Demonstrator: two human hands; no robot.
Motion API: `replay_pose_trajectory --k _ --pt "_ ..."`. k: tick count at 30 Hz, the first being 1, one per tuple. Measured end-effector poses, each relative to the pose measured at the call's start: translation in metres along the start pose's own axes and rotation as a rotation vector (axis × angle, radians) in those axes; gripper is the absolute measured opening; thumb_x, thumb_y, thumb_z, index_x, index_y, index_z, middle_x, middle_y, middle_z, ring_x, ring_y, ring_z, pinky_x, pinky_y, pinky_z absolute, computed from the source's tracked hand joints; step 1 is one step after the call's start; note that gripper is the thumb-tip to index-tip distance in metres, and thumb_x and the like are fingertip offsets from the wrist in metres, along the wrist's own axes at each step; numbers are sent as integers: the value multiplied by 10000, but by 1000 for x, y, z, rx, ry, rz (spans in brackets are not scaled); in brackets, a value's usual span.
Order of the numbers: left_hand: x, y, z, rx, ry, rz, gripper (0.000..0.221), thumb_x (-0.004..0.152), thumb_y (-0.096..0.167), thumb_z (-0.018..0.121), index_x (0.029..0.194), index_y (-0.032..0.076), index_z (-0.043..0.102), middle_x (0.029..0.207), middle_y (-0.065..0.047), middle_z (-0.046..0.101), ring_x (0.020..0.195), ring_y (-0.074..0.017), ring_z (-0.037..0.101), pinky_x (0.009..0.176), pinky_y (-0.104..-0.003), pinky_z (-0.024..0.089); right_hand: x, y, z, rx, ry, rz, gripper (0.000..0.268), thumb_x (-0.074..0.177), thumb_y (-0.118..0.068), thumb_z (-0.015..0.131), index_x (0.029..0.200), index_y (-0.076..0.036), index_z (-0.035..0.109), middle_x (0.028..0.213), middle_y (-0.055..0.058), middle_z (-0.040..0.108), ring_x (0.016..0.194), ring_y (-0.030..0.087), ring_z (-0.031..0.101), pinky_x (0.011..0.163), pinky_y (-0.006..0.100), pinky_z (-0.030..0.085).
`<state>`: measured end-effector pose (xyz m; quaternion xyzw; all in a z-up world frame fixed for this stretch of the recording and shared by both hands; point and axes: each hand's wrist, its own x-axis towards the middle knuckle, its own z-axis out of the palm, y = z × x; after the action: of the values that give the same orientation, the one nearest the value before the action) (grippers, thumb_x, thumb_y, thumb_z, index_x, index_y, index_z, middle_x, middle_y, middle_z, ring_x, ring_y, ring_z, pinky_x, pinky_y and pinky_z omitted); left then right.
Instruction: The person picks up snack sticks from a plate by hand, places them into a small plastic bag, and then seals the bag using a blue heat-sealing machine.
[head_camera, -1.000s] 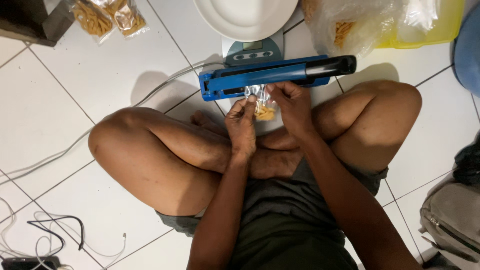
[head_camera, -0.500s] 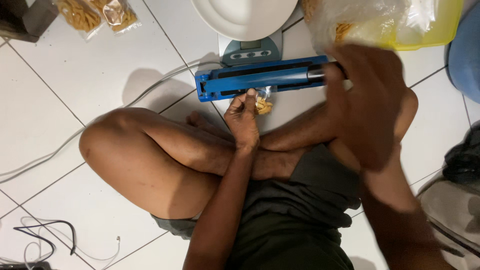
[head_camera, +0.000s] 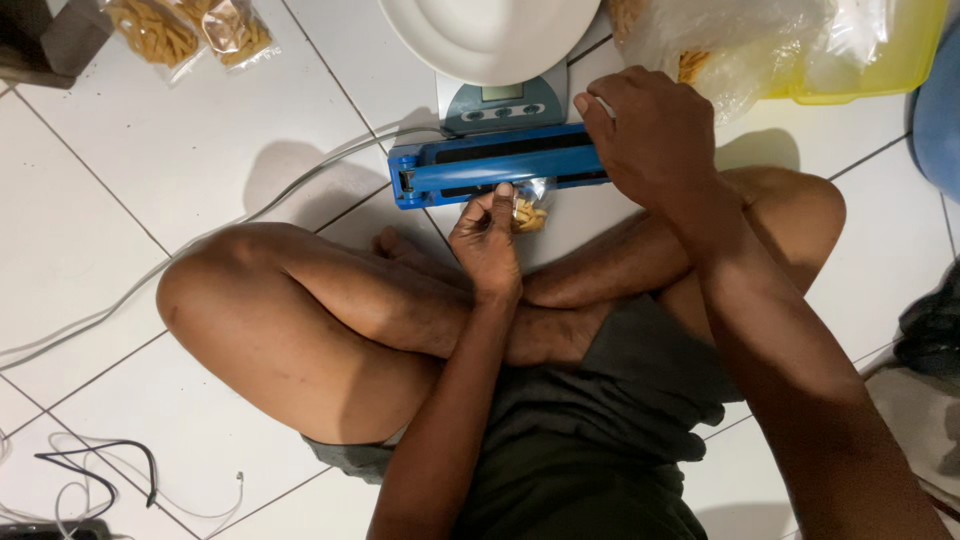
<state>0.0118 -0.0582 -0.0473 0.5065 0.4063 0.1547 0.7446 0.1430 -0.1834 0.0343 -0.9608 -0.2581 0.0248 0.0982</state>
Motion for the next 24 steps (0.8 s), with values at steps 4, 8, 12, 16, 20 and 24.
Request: replay_pose_trajectory --k 4,8,12,16,20,24 --pt "2 -8 -2 -2 -7 31 114 886 160 718 801 84 723 757 6 692 743 -82 611 689 -248 527 0 2 3 58 14 -23 248 1071 -264 556 1012 -98 731 906 101 683 784 360 629 549 512 434" --pt "3 -9 -3 5 -14 61 126 889 161 717 789 85 712 743 11 680 735 -73 594 689 -242 511 -1 6 12 125 -38 -12 258 1078 -235 515 995 -84 707 915 95 662 826 329 611 597 493 428" --pt "3 -8 -2 -15 -22 54 145 896 162 707 766 97 699 726 32 657 721 -59 564 681 -238 492 -2 8 15 129 -8 -46 235 1079 -215 534 959 -90 693 888 83 649 801 316 605 605 475 426" --pt "1 -3 -1 -11 -10 33 164 895 171 706 752 94 686 694 48 614 696 -54 529 646 -240 475 -2 11 20 176 7 -75 236 1093 -189 534 966 -67 692 890 93 653 795 314 610 619 460 439" --pt "0 2 -1 27 -36 71 168 910 171 690 760 98 675 716 56 618 742 -59 538 701 -256 475 1 9 18 189 -69 -13 273 1088 -217 477 970 -75 678 895 94 642 819 334 603 621 490 427" --pt "0 2 -1 50 -34 77 166 912 161 690 760 96 677 729 50 640 758 -62 563 722 -263 495 2 14 27 206 -82 4 265 1065 -221 471 1046 -89 700 985 73 673 900 319 617 608 489 431"
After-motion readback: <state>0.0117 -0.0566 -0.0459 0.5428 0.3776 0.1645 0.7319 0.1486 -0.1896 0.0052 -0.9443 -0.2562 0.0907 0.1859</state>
